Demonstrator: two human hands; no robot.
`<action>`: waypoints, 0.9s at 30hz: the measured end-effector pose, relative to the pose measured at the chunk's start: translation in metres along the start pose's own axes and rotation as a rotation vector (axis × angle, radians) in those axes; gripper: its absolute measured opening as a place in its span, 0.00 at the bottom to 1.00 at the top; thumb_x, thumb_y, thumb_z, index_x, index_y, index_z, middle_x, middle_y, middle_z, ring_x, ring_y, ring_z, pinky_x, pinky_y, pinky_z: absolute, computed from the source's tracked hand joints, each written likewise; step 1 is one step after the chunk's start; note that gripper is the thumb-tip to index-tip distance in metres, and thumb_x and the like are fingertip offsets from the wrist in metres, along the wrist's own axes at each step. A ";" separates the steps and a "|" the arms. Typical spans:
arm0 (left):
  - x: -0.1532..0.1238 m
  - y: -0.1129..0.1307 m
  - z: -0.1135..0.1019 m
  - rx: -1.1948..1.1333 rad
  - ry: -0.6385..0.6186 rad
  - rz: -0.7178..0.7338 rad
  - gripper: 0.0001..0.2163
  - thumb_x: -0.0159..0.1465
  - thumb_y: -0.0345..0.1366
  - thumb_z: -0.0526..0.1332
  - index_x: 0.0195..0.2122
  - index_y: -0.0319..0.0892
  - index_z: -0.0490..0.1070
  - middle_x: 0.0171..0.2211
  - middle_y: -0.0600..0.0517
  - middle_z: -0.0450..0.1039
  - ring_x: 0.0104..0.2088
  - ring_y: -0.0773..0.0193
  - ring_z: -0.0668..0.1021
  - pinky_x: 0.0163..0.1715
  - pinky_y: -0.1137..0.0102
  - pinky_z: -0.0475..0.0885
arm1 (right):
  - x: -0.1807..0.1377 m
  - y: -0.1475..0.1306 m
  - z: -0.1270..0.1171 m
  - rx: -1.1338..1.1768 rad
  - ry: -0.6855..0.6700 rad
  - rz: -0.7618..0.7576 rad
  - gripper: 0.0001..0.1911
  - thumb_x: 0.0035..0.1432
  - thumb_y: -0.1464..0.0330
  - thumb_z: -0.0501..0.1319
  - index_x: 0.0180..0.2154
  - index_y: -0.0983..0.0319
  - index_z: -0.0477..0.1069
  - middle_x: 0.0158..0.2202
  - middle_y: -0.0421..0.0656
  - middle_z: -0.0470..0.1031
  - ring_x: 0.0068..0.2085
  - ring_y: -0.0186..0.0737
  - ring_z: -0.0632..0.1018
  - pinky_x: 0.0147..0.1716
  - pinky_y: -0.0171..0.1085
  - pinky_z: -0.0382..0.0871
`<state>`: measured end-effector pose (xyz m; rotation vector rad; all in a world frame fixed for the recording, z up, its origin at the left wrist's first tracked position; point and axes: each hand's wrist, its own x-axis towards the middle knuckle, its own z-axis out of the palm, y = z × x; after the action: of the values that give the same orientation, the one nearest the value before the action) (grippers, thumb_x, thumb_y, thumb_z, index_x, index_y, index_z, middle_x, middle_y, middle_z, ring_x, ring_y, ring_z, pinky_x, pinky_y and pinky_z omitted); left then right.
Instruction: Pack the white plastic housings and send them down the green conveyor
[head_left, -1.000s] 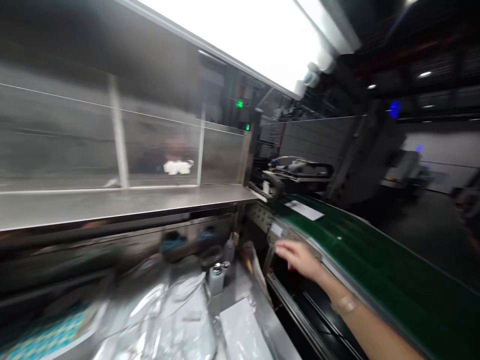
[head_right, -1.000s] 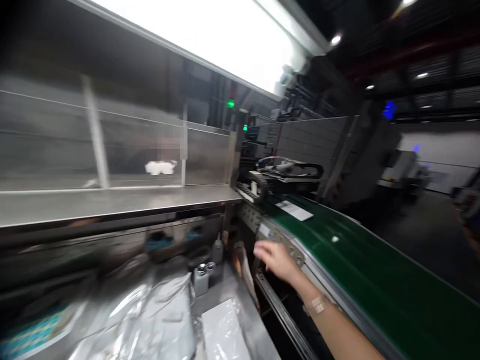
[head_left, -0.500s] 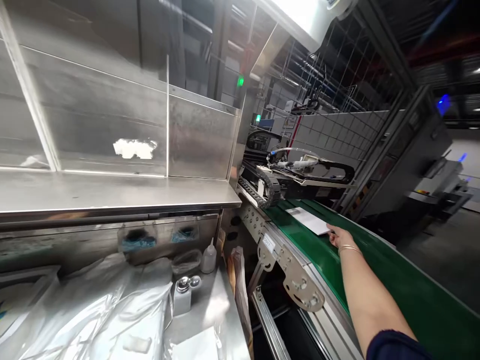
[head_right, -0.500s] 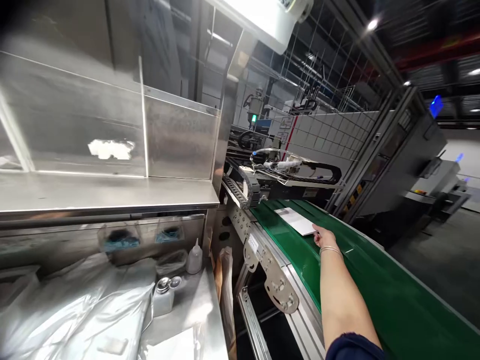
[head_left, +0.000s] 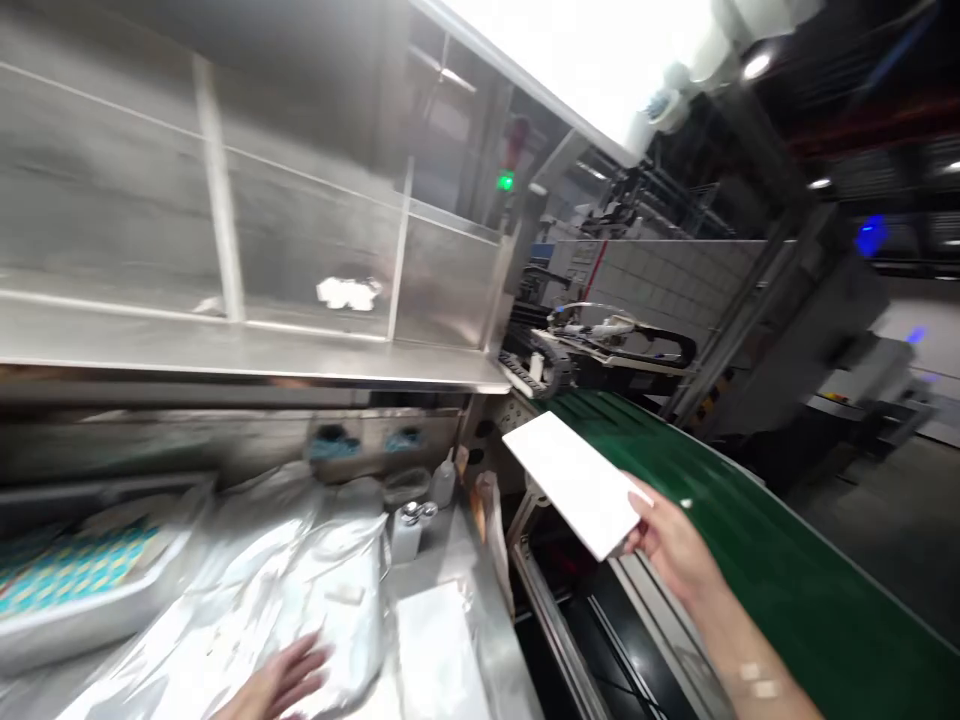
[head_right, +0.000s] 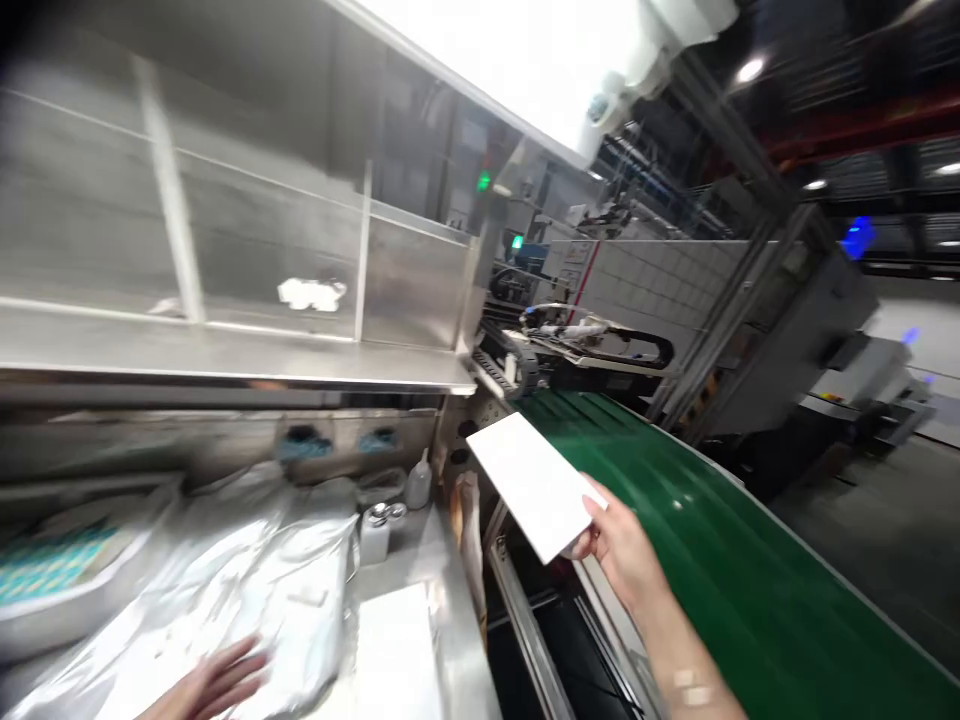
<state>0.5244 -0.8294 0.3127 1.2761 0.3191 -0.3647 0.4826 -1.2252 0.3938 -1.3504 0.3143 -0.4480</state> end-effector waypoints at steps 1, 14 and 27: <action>-0.010 -0.002 -0.003 -0.060 -0.036 0.001 0.20 0.62 0.50 0.51 0.50 0.45 0.66 0.48 0.45 0.71 0.48 0.53 0.73 0.47 0.56 0.69 | -0.035 0.026 0.032 0.039 -0.053 0.018 0.28 0.51 0.63 0.64 0.53 0.59 0.63 0.31 0.44 0.74 0.17 0.31 0.67 0.14 0.33 0.66; -0.080 -0.002 -0.105 -0.825 -0.399 -0.078 0.32 0.58 0.60 0.49 0.49 0.37 0.68 0.41 0.41 0.76 0.44 0.45 0.76 0.45 0.57 0.69 | -0.251 0.148 0.219 -0.050 -0.704 0.440 0.56 0.47 0.59 0.67 0.64 0.62 0.30 0.23 0.40 0.72 0.22 0.36 0.70 0.23 0.38 0.69; -0.066 -0.003 -0.129 -0.837 -0.133 -0.074 0.32 0.58 0.60 0.47 0.46 0.35 0.70 0.37 0.41 0.77 0.40 0.47 0.78 0.41 0.58 0.72 | -0.227 0.152 0.235 -0.137 -1.018 0.426 0.52 0.52 0.67 0.64 0.63 0.55 0.26 0.33 0.42 0.73 0.31 0.36 0.71 0.35 0.41 0.68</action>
<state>0.4595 -0.6995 0.3045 0.4191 0.3531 -0.3246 0.4132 -0.8890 0.2827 -1.4282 -0.2235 0.6333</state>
